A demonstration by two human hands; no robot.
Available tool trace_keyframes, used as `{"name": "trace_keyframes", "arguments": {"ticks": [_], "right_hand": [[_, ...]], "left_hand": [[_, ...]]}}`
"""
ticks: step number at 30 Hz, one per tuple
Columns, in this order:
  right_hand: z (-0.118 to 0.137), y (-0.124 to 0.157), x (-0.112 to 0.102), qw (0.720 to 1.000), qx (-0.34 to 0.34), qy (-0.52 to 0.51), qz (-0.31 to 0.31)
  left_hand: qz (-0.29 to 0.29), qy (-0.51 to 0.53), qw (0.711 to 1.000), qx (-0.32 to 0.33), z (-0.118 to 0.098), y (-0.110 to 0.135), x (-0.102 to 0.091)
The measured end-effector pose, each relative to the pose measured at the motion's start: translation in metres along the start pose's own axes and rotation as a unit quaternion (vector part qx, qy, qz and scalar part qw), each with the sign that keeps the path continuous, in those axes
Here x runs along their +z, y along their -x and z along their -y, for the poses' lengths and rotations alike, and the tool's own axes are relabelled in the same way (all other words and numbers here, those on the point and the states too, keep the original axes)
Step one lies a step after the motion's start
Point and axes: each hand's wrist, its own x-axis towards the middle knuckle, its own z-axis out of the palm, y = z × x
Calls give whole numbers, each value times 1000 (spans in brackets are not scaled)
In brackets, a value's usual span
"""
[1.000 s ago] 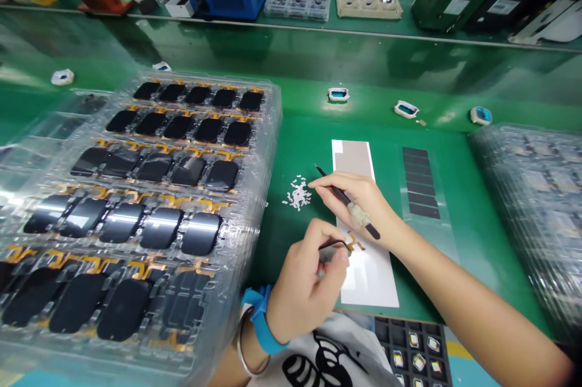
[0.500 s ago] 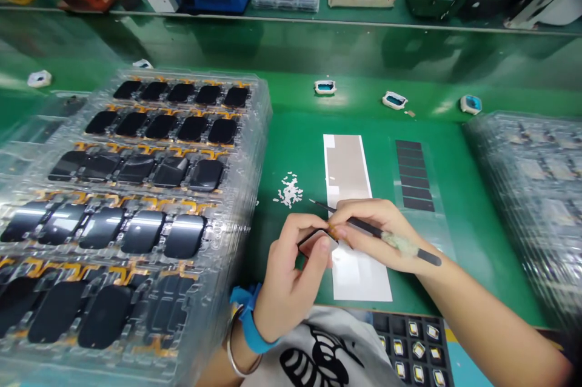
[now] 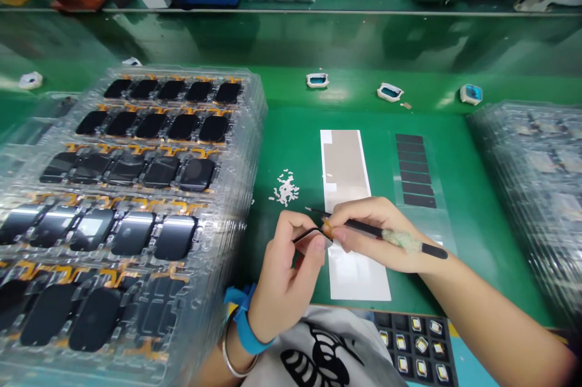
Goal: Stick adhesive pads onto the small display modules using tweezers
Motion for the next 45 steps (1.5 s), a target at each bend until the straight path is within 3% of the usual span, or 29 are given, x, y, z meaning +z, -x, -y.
{"name": "trace_keyframes", "arguments": {"ticks": [6, 13, 26, 35, 45], "right_hand": [[0, 2, -3, 998, 34, 54, -4], [1, 1, -1, 998, 46, 43, -7], [-8, 2, 5, 999, 35, -10, -18], [-13, 1, 10, 997, 44, 21, -58], [-12, 0, 14, 996, 12, 48, -81]], "left_hand": [[4, -15, 1000, 0, 0, 1, -1], [3, -29, 1000, 0, 1, 2, 0], [6, -14, 999, -28, 2, 2, -1], [1, 50, 994, -92, 3, 6, -2], [-5, 72, 993, -89, -1, -1, 1]]}}
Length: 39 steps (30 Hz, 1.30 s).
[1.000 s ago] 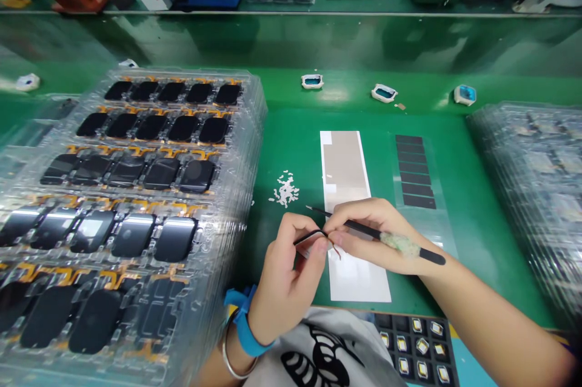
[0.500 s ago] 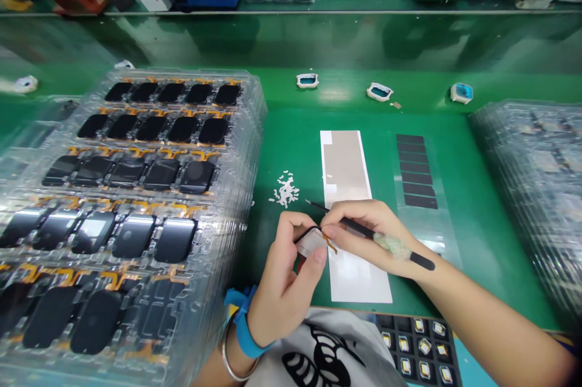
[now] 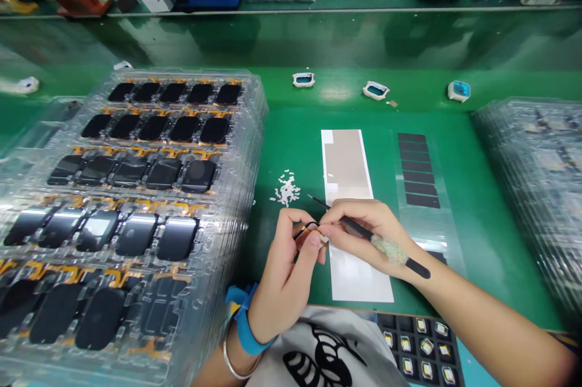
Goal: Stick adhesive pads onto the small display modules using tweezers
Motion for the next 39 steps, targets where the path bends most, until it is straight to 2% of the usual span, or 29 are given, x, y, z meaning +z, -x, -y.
{"name": "trace_keyframes", "arguments": {"ticks": [5, 18, 20, 23, 26, 28, 31, 34, 36, 39], "right_hand": [[-2, -1, 0, 999, -38, 34, -13], [-3, -1, 2, 994, -42, 91, -34], [-3, -3, 0, 992, -43, 101, -55], [1, -5, -10, 989, -42, 73, -122], [15, -2, -23, 980, -54, 35, -188], [27, 6, -30, 977, -52, 35, -202], [33, 22, -37, 978, -31, 97, -184], [20, 39, -44, 963, -30, 177, -203], [6, 47, -49, 960, -23, 166, -226], [-14, 53, -53, 962, -19, 96, -253]], "left_hand": [[-5, -10, 1000, 6, 1, 1, 0], [-22, -48, 998, 21, 1, 0, 1], [-25, -49, 998, 12, 1, 0, 1], [-25, -57, 998, 7, 1, 1, 1], [-25, -81, 996, 8, 2, 1, 0], [-5, -119, 993, 15, 1, 1, 1], [42, -222, 972, 68, -2, -1, 5], [109, -327, 926, 152, -6, -4, 15], [149, -382, 892, 187, -9, -7, 24], [171, -433, 860, 210, -9, -12, 34]]}}
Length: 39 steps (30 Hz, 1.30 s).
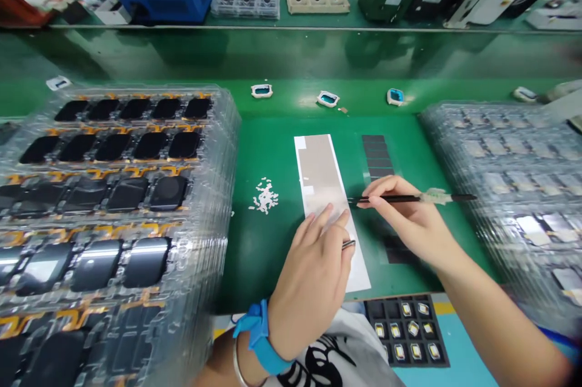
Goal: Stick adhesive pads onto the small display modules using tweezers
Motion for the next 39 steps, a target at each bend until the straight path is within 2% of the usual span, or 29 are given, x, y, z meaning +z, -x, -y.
{"name": "trace_keyframes", "arguments": {"ticks": [4, 7, 11, 21, 24, 26, 28, 31, 33, 35, 37, 39], "right_hand": [[-15, 3, 5, 995, 13, -85, -42], [-18, 4, 8, 992, 23, -106, -59], [-17, 4, 7, 992, 45, -101, -53], [-14, 3, 5, 986, 91, -114, -81], [-13, 3, 3, 981, 117, -141, -63], [-12, 2, 0, 975, 122, -171, -70], [-8, 3, -3, 966, 113, -206, -106], [3, 9, -1, 956, 82, -238, -149], [12, 17, 10, 954, 47, -241, -170], [20, 28, 27, 951, 10, -239, -197], [24, 39, 49, 947, -16, -239, -214], [25, 48, 70, 944, -33, -240, -223]], "left_hand": [[22, -47, 999, 11, 2, -5, 6], [42, -73, 996, 15, 5, -5, 8], [41, -96, 994, 20, 5, -4, 10], [35, -123, 991, 31, 5, -3, 11], [35, -132, 990, 31, 5, -4, 13], [31, -123, 991, 30, 5, -4, 13], [15, -86, 996, 24, 5, -4, 12], [-53, 51, 997, -14, 4, -2, 6], [-114, 190, 972, -79, 4, 1, 2], [-149, 330, 920, -150, 3, 5, -1], [-153, 439, 865, -188, 3, 7, -3], [-145, 506, 828, -194, 3, 7, -3]]}}
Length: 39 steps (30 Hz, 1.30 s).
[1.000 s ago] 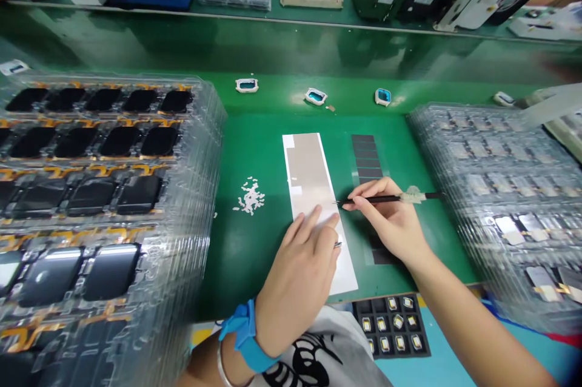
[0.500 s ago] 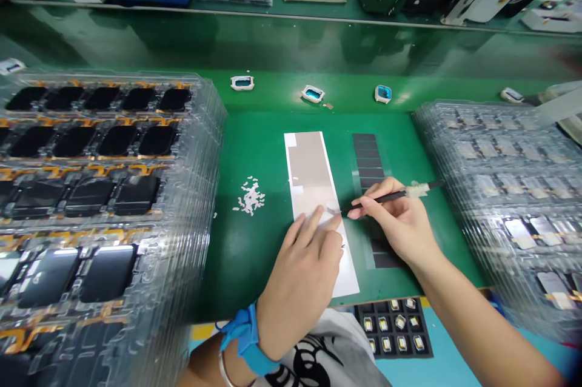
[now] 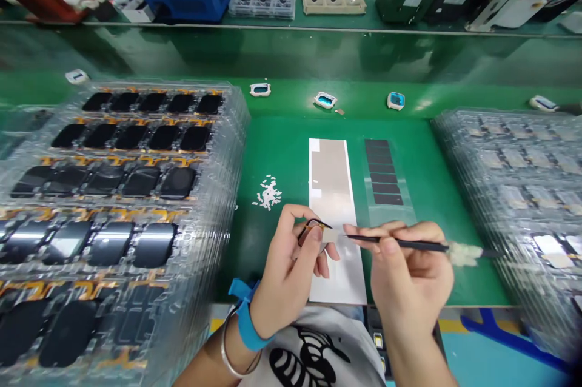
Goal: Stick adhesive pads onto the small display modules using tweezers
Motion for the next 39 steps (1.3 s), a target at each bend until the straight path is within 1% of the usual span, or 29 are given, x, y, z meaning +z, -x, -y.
{"name": "trace_keyframes", "arguments": {"ticks": [2, 4, 7, 11, 16, 22, 28, 33, 39], "right_hand": [[-6, 11, 11, 1000, -9, -1, -11], [-9, 15, 18, 1000, -15, 3, -26], [-12, 17, 22, 998, -29, 19, -43], [-13, 16, 22, 997, -36, 50, -50], [-14, 16, 23, 997, -47, 35, -47], [-13, 17, 24, 996, -45, 49, -59], [-13, 17, 23, 997, -44, 30, -52], [-15, 18, 22, 996, -38, 54, -63], [-15, 18, 22, 996, -36, 54, -61]], "left_hand": [[10, 46, 999, -4, 1, 0, 0], [16, 75, 997, 5, 2, -1, 0], [22, 85, 996, 18, 3, -1, 0], [18, 59, 998, 7, 2, 0, 1], [17, 45, 999, 10, 3, 1, 2], [17, 34, 999, 18, 7, 1, 0], [23, 38, 999, 17, 8, 0, 0], [20, 41, 999, 11, 7, 0, 0], [18, 40, 999, 5, 7, 0, 0]]}}
